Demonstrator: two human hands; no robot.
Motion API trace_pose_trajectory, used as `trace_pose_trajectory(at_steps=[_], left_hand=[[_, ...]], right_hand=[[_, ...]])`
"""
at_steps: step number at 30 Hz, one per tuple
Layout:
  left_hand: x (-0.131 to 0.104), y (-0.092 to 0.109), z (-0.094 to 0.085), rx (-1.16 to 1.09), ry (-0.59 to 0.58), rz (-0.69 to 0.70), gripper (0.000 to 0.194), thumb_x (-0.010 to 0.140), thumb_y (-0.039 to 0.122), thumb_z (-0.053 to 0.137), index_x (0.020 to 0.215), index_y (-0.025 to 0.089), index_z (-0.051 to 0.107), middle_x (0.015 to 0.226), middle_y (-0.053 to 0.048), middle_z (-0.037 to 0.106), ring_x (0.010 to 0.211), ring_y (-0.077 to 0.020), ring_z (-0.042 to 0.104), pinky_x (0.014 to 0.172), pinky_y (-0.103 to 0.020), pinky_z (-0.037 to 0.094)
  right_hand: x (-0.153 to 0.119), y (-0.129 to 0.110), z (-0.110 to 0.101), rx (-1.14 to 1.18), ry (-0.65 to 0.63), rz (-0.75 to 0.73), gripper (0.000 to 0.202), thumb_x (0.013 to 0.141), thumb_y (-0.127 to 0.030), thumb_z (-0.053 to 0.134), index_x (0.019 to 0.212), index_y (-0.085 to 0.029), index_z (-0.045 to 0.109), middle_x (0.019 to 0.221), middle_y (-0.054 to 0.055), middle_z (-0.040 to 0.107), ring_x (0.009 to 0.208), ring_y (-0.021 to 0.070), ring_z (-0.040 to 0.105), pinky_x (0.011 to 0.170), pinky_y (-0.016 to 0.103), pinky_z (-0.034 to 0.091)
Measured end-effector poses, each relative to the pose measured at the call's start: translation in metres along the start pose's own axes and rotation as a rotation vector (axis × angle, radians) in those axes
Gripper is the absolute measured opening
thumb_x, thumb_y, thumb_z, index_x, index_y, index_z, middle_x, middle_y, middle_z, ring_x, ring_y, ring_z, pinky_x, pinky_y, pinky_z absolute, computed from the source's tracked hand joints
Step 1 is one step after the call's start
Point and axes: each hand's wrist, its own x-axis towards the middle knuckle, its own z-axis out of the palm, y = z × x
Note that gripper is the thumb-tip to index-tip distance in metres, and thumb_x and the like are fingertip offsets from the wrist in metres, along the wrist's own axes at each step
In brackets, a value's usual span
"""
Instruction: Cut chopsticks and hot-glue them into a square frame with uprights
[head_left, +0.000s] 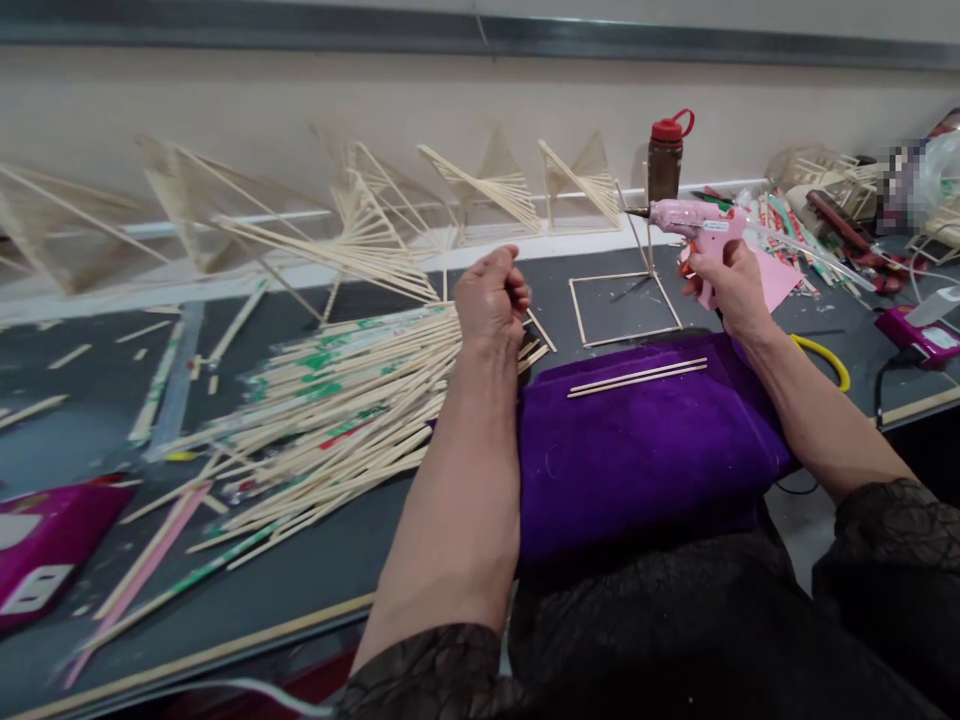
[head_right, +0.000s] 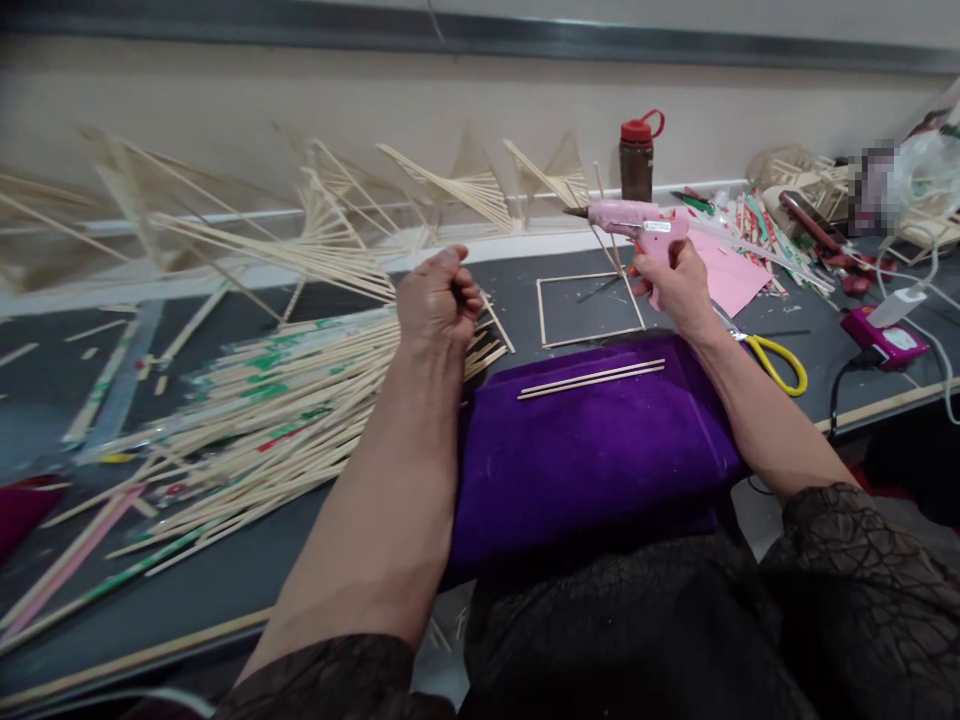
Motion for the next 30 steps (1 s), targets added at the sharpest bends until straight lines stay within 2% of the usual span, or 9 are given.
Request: trace_pose_trajectory(at_steps=[6, 11, 14, 17, 19, 22, 25, 28, 30], left_hand=[[0.002, 0.021, -0.011, -0.153, 0.122, -0.006, 0.008, 0.094, 0.023, 0.058, 0.086, 0.022, 0.058, 0.049, 0.009, 0.037, 0.044, -0.0042, 0.031, 0.043, -0.019, 0.026], [0.009, 0.036, -0.039, -0.3, 0.031, -0.04, 0.021, 0.104, 0.023, 0.046, 0.086, 0.022, 0.055, 0.048, 0.009, 0.024, 0.049, -0.007, 0.021, 0.047, -0.016, 0.024], [0.018, 0.038, -0.059, -0.284, -0.014, 0.015, 0.028, 0.105, 0.026, 0.046, 0.08, 0.022, 0.056, 0.051, 0.007, 0.021, 0.051, -0.009, 0.019, 0.049, -0.016, 0.025], [0.025, 0.036, -0.07, -0.216, -0.004, 0.045, 0.03, 0.104, 0.03, 0.047, 0.076, 0.023, 0.057, 0.052, 0.005, 0.018, 0.053, -0.0105, 0.018, 0.051, -0.016, 0.026], [0.026, 0.034, -0.068, -0.181, -0.015, 0.048, 0.027, 0.101, 0.034, 0.052, 0.077, 0.024, 0.058, 0.052, 0.005, 0.017, 0.053, -0.0104, 0.018, 0.052, -0.016, 0.026], [0.021, 0.031, -0.054, -0.13, -0.071, 0.036, 0.021, 0.097, 0.038, 0.06, 0.081, 0.024, 0.058, 0.052, 0.006, 0.019, 0.053, -0.0085, 0.02, 0.053, -0.017, 0.026], [0.009, 0.031, -0.034, -0.142, -0.07, -0.028, 0.019, 0.101, 0.032, 0.054, 0.085, 0.022, 0.055, 0.05, 0.008, 0.023, 0.049, -0.0067, 0.023, 0.049, -0.016, 0.027], [-0.005, 0.034, -0.017, -0.17, -0.086, -0.082, 0.02, 0.099, 0.031, 0.055, 0.081, 0.021, 0.055, 0.044, 0.01, 0.021, 0.042, -0.0066, 0.019, 0.04, -0.018, 0.02], [-0.013, 0.036, -0.009, -0.113, -0.154, -0.095, 0.021, 0.096, 0.033, 0.057, 0.078, 0.021, 0.057, 0.04, 0.01, 0.019, 0.037, -0.0068, 0.015, 0.036, -0.019, 0.015]], right_hand=[[0.001, 0.004, -0.001, 0.005, 0.017, 0.022, 0.045, 0.082, -0.059, 0.067, 0.111, -0.027, 0.054, 0.083, -0.001, 0.066, 0.059, 0.0121, 0.061, 0.051, 0.025, 0.046], [0.003, 0.01, 0.0, 0.045, 0.007, 0.0, 0.047, 0.08, -0.057, 0.071, 0.113, -0.028, 0.053, 0.08, -0.003, 0.064, 0.056, 0.0099, 0.059, 0.05, 0.024, 0.046], [0.002, 0.011, 0.001, 0.038, 0.016, 0.008, 0.046, 0.081, -0.055, 0.071, 0.112, -0.026, 0.053, 0.08, -0.003, 0.065, 0.054, 0.009, 0.057, 0.05, 0.024, 0.045], [0.001, 0.012, 0.002, 0.013, 0.012, 0.015, 0.045, 0.081, -0.053, 0.07, 0.111, -0.025, 0.053, 0.08, -0.003, 0.065, 0.054, 0.0093, 0.058, 0.049, 0.024, 0.045], [0.0, 0.013, 0.003, -0.016, 0.001, 0.022, 0.046, 0.079, -0.052, 0.071, 0.111, -0.025, 0.053, 0.08, -0.002, 0.065, 0.054, 0.0096, 0.058, 0.049, 0.025, 0.045], [-0.002, 0.013, 0.005, -0.041, -0.015, 0.035, 0.047, 0.076, -0.049, 0.073, 0.109, -0.023, 0.052, 0.082, -0.001, 0.064, 0.054, 0.0096, 0.057, 0.05, 0.026, 0.045], [-0.004, 0.011, 0.006, -0.073, -0.027, 0.038, 0.043, 0.076, -0.045, 0.071, 0.107, -0.022, 0.053, 0.083, 0.0, 0.064, 0.055, 0.0103, 0.057, 0.051, 0.027, 0.045], [-0.006, 0.009, 0.006, -0.171, -0.03, 0.032, 0.037, 0.077, -0.044, 0.07, 0.103, -0.023, 0.054, 0.083, 0.0, 0.064, 0.057, 0.012, 0.058, 0.055, 0.029, 0.047], [-0.006, 0.011, 0.005, -0.252, -0.026, 0.018, 0.034, 0.078, -0.044, 0.068, 0.1, -0.023, 0.054, 0.083, 0.001, 0.065, 0.06, 0.0137, 0.06, 0.058, 0.03, 0.049]])
